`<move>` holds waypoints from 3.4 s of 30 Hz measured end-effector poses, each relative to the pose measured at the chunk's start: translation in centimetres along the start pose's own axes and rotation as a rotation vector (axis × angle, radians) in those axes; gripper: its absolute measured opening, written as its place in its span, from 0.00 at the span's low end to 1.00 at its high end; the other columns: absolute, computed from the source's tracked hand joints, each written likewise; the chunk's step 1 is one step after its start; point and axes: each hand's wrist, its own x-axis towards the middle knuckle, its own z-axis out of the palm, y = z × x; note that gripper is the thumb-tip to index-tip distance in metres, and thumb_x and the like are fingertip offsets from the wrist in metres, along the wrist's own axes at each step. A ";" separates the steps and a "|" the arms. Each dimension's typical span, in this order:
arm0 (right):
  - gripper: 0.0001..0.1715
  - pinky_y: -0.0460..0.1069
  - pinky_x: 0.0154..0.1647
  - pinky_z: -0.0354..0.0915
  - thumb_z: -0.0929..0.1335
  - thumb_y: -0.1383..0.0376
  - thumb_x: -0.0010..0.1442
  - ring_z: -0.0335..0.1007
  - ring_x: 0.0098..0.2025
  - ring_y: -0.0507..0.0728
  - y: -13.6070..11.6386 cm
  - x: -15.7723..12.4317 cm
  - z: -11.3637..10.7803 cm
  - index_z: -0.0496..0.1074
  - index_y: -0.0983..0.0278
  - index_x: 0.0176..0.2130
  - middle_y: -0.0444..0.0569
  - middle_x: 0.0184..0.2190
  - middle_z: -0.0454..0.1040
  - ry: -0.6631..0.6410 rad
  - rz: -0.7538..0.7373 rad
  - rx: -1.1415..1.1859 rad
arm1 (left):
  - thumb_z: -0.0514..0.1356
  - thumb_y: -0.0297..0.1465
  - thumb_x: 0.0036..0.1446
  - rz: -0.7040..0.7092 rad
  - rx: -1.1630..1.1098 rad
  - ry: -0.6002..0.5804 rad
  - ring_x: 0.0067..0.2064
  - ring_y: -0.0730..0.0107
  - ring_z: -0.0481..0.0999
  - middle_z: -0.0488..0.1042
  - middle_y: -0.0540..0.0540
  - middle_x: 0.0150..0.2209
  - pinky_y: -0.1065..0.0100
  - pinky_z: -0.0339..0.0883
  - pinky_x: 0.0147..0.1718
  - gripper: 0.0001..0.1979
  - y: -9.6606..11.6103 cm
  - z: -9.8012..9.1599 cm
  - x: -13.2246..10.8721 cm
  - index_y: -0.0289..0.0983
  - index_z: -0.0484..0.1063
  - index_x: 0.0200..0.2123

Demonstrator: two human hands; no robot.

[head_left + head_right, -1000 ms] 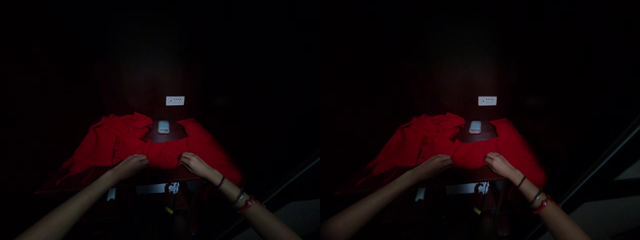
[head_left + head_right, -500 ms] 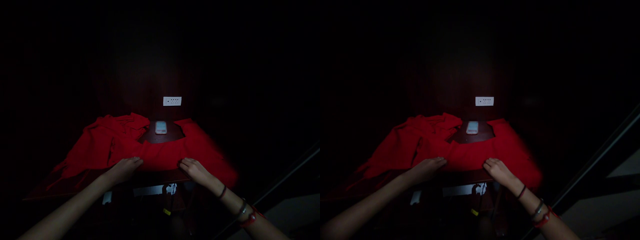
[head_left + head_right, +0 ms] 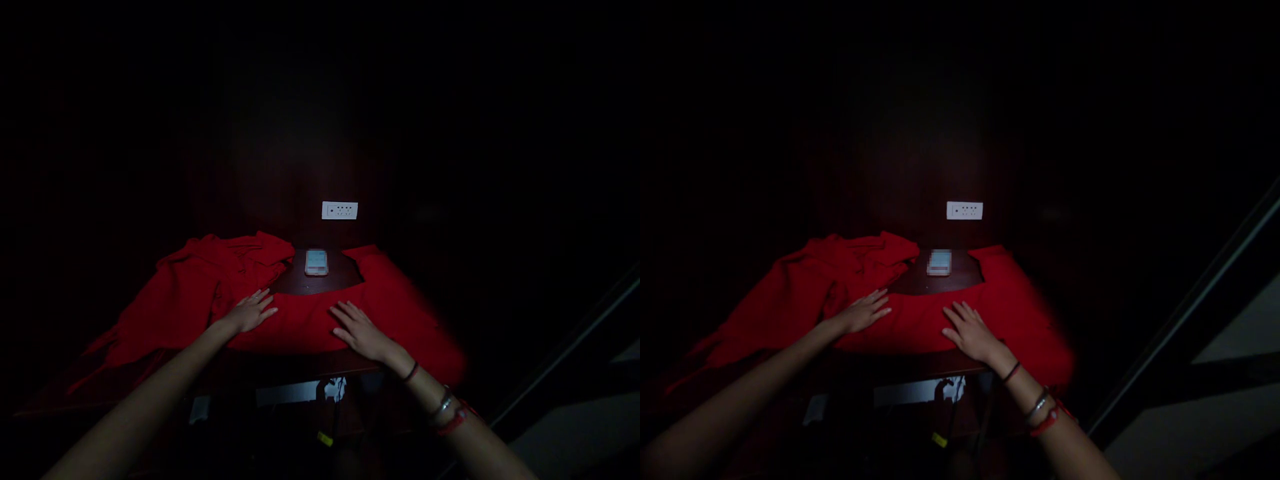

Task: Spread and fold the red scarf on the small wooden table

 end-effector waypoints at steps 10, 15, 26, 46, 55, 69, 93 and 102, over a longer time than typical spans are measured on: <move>0.31 0.59 0.55 0.41 0.50 0.50 0.58 0.38 0.59 0.60 -0.1 -0.6 1.5 0.48 0.60 0.57 0.52 0.58 0.46 -0.102 0.098 -0.030 | 0.45 0.33 0.54 -0.205 0.128 0.217 0.57 0.53 0.50 0.53 0.37 0.56 0.54 0.51 0.49 0.23 -0.7 -0.5 -2.3 0.34 0.55 0.54; 0.30 0.59 0.55 0.43 0.50 0.51 0.59 0.42 0.58 0.60 -0.2 -1.0 1.7 0.52 0.60 0.56 0.52 0.57 0.49 -0.039 0.100 -0.055 | 0.45 0.27 0.53 0.232 0.076 0.272 0.59 0.62 0.41 0.42 0.46 0.60 0.59 0.45 0.53 0.26 2.8 -1.7 -0.6 0.41 0.48 0.57; 0.30 0.59 0.55 0.43 0.50 0.52 0.59 0.41 0.58 0.60 -0.3 -1.2 1.6 0.52 0.61 0.56 0.52 0.57 0.49 -0.053 0.128 -0.049 | 0.40 0.50 0.52 -0.051 -0.061 -0.054 0.59 0.51 0.41 0.42 0.38 0.59 0.50 0.43 0.51 0.33 2.3 -0.5 1.3 0.39 0.45 0.58; 0.08 0.46 0.29 0.59 0.59 0.70 0.57 0.64 0.31 0.52 -1.2 -2.2 -2.2 0.65 0.64 0.36 0.47 0.29 0.68 -0.024 -0.398 -0.394 | 0.50 0.41 0.46 0.297 -0.512 -0.205 0.32 0.70 0.66 0.70 0.50 0.28 0.73 0.59 0.31 0.17 4.5 -3.4 7.9 0.33 0.68 0.29; 0.07 0.47 0.24 0.57 0.59 0.71 0.56 0.65 0.28 0.53 -2.9 0.3 -0.7 0.65 0.65 0.35 0.49 0.28 0.69 -0.060 -0.355 -0.406 | 0.49 0.48 0.44 0.173 -0.582 -0.225 0.29 0.71 0.63 0.66 0.50 0.24 0.73 0.56 0.28 0.21 0.5 -3.3 6.8 0.35 0.64 0.23; 0.22 0.46 0.32 0.61 0.57 0.69 0.56 0.66 0.32 0.52 -0.6 -1.7 -4.7 0.58 0.62 0.51 0.49 0.34 0.69 0.313 0.070 -0.119 | 0.60 0.36 0.40 0.130 -1.432 0.069 0.29 0.71 0.68 0.70 0.52 0.26 0.70 0.61 0.31 0.12 4.3 -9.7 8.0 0.35 0.66 0.27; 0.18 0.50 0.38 0.55 0.58 0.73 0.54 0.59 0.40 0.57 8.0 -6.6 -4.8 0.65 0.61 0.44 0.51 0.38 0.66 0.117 0.505 -0.438 | 0.54 0.38 0.47 0.202 -0.750 -0.124 0.20 0.76 0.55 0.57 0.53 0.13 0.70 0.45 0.20 0.16 21.3 -5.4 19.6 0.36 0.61 0.13; 0.13 0.49 0.35 0.54 0.59 0.73 0.54 0.61 0.39 0.57 8.2 -5.9 -5.2 0.69 0.66 0.36 0.54 0.35 0.69 0.004 0.458 -0.466 | 0.55 0.36 0.45 0.217 -0.856 -0.208 0.24 0.73 0.62 0.64 0.52 0.18 0.73 0.52 0.23 0.11 18.6 -3.1 19.3 0.35 0.62 0.17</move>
